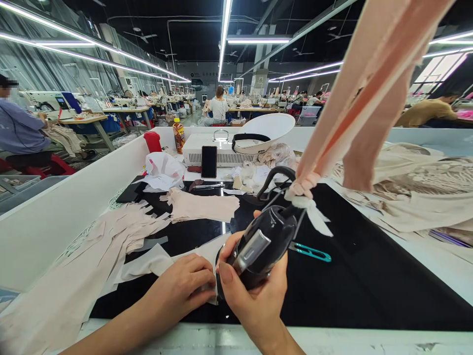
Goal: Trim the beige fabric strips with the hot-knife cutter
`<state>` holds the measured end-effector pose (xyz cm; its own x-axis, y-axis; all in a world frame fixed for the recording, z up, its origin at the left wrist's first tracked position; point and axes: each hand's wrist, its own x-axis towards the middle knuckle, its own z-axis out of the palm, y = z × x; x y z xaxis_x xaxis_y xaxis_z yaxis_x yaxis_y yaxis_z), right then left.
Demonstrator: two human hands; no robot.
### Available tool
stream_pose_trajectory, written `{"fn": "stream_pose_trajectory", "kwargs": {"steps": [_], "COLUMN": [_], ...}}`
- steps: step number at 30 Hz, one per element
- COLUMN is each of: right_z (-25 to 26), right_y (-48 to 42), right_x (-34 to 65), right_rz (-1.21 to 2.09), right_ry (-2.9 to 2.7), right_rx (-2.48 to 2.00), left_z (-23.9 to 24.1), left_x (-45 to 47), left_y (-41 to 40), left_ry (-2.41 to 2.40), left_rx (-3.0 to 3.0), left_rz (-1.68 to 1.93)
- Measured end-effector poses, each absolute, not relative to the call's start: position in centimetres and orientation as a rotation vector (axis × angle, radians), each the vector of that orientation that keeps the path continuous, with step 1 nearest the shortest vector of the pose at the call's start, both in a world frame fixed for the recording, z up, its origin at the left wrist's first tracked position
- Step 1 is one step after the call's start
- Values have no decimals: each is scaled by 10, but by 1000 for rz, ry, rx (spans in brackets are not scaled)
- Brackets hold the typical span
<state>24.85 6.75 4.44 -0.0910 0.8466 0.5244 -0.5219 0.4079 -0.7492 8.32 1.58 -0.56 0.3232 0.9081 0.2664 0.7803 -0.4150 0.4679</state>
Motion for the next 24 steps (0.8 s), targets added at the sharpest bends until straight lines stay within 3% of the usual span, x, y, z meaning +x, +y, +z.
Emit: {"fn": "stream_pose_trajectory", "kwargs": {"steps": [24], "right_z": [46], "right_y": [61], "right_x": [240], "right_rz": [1178], "right_ry": [-1153], "right_rx": [-427], "left_z": [-2], "left_x": [82], "left_y": [16], "left_ry": [1514], "left_rx": [2333], "left_rz": [723]}}
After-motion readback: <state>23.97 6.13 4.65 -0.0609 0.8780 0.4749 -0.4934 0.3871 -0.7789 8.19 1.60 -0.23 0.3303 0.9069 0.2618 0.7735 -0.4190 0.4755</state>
